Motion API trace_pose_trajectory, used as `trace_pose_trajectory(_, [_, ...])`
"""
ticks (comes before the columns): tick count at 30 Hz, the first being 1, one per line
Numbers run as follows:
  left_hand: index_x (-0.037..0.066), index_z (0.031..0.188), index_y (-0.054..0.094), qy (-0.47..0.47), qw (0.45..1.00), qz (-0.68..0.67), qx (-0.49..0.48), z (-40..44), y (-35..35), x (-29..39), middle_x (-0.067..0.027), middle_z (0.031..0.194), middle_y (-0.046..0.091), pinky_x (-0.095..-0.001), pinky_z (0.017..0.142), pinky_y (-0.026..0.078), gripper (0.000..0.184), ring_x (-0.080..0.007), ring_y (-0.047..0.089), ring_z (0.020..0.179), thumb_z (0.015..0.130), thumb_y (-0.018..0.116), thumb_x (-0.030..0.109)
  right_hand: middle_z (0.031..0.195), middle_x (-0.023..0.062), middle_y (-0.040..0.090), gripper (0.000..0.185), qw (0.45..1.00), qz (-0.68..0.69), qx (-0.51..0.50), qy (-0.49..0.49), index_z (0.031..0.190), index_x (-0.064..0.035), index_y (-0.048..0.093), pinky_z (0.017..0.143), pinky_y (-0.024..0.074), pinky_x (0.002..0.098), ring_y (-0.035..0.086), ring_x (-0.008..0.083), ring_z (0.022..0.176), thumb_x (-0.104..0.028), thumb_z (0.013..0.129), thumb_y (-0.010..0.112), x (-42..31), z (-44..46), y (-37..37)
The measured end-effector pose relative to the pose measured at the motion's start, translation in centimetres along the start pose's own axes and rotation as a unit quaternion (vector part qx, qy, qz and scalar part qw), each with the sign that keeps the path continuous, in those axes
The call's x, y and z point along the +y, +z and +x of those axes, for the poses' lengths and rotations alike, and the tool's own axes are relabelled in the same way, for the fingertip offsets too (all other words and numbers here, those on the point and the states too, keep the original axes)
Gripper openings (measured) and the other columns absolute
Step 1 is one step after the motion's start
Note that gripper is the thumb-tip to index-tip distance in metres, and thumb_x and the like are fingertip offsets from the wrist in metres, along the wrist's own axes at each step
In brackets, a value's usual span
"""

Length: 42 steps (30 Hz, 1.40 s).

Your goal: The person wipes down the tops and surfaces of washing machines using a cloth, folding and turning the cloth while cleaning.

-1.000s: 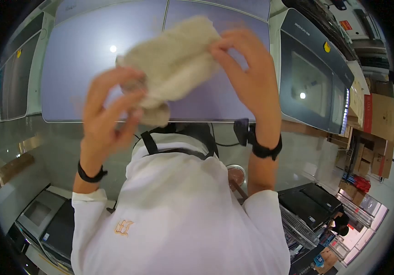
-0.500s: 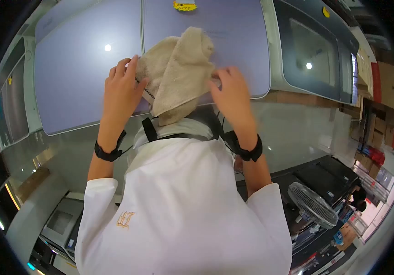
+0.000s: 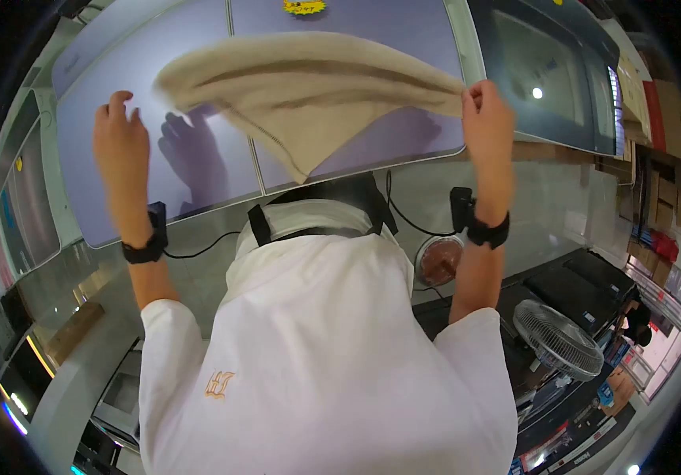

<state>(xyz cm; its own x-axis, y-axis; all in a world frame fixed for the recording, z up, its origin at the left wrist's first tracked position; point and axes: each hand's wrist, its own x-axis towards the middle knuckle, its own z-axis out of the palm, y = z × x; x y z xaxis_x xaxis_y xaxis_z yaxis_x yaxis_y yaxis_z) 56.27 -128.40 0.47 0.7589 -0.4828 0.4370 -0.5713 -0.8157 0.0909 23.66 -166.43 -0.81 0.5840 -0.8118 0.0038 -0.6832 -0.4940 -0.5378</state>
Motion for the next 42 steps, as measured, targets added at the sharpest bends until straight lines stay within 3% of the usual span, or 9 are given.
trace_pose_trajectory(4, [0.013,0.139,0.064,0.044,0.989,-0.135,-0.04,-4.1,0.3,6.0,-0.0214,0.141,0.061,-0.052,0.103,0.05,0.046,-0.0428,0.063,0.122,0.094,0.072,0.019,0.14,0.0238,0.063,0.038,0.971,-0.066,0.104,-0.206,0.133,-0.003,0.064,0.109,0.0486,0.0472,0.059,0.044,0.129,-0.018,0.098,0.068,-3.6,-2.6,3.7])
trace_pose_trajectory(7, [0.014,0.144,0.062,0.089,0.967,-0.214,-0.108,-5.4,0.4,9.8,-0.0219,0.153,0.053,-0.0515,0.112,0.046,0.049,-0.0437,0.054,0.137,0.096,0.071,0.021,0.157,0.0249,0.049,0.054,0.972,-0.042,0.022,-0.231,0.146,-0.004,0.058,0.12,0.0364,0.0547,0.045,0.0458,0.145,-0.025,0.097,0.069,-5.5,-3.4,7.1])
trace_pose_trajectory(13, [0.019,0.15,0.058,0.158,0.959,-0.209,-0.11,-3.5,3.3,12.1,-0.02,0.163,0.045,-0.0566,0.118,0.039,0.054,-0.0437,0.044,0.148,0.098,0.07,0.024,0.166,0.0223,0.038,0.064,0.955,-0.149,0.058,-0.251,0.153,-0.0088,0.052,0.122,0.0258,0.0666,0.031,0.044,0.155,-0.035,0.096,0.068,-5.4,-3.6,11.4])
trace_pose_trajectory(19, [0.019,0.15,0.058,0.206,0.961,-0.127,-0.13,-3.7,4.7,11.2,-0.0212,0.157,0.049,-0.0561,0.116,0.042,0.058,-0.0435,0.048,0.144,0.095,0.073,0.027,0.168,0.0134,0.04,0.06,0.918,-0.164,-0.13,-0.337,0.152,-0.0123,0.054,0.122,0.029,0.0628,0.036,0.0426,0.154,-0.02,0.094,0.066,-7.3,-7.5,9.8])
trace_pose_trajectory(26, [0.013,0.146,0.059,0.141,0.95,-0.027,-0.279,-8.9,-0.4,11.6,-0.0329,0.141,0.055,-0.0527,0.102,0.051,0.059,-0.0464,0.059,0.126,0.094,0.075,0.034,0.165,0.0142,0.045,0.058,0.914,-0.15,-0.146,-0.347,0.152,-0.0149,0.056,0.122,0.0322,0.0596,0.037,0.044,0.152,-0.009,0.094,0.06,-3.3,-7.0,6.3])
trace_pose_trajectory(29, [0.014,0.147,0.059,0.102,0.934,-0.095,-0.33,-5.0,-0.6,11.9,-0.0314,0.147,0.053,-0.0515,0.106,0.05,0.059,-0.047,0.055,0.133,0.094,0.075,0.036,0.163,0.0155,0.046,0.058,0.909,-0.127,-0.129,-0.377,0.152,-0.0146,0.056,0.121,0.0316,0.0603,0.037,0.0452,0.152,-0.009,0.094,0.059,-3.0,-1.0,7.3])
trace_pose_trajectory(32, [0.014,0.146,0.06,0.238,0.963,-0.103,-0.076,-3.2,4.2,10.1,-0.0297,0.153,0.05,-0.0498,0.112,0.048,0.061,-0.0486,0.05,0.14,0.093,0.075,0.039,0.162,0.0173,0.047,0.057,0.904,-0.051,-0.133,-0.403,0.149,-0.0132,0.058,0.122,0.0295,0.0617,0.037,0.047,0.151,-0.01,0.093,0.059,-4.9,4.5,9.2])
trace_pose_trajectory(40, [0.007,0.143,0.061,0.118,0.974,-0.103,-0.164,-10.3,1.1,6.5,-0.0244,0.157,0.05,-0.0526,0.119,0.042,0.055,-0.043,0.048,0.145,0.093,0.073,0.024,0.141,0.0199,0.058,0.046,0.786,-0.039,-0.26,-0.559,0.133,-0.0065,0.065,0.122,0.0283,0.066,0.036,0.0485,0.152,-0.008,0.087,0.065,-13.8,-3.5,13.0])
trace_pose_trajectory(42, [0.005,0.142,0.062,0.082,0.974,-0.113,-0.177,-12.4,-1.0,5.5,-0.023,0.156,0.051,-0.0525,0.118,0.042,0.052,-0.0414,0.049,0.145,0.094,0.072,0.023,0.147,0.018,0.058,0.046,0.762,-0.041,-0.302,-0.571,0.129,-0.0088,0.069,0.12,0.0309,0.0652,0.038,0.0466,0.151,-0.007,0.083,0.066,-14.2,-3.8,12.4])
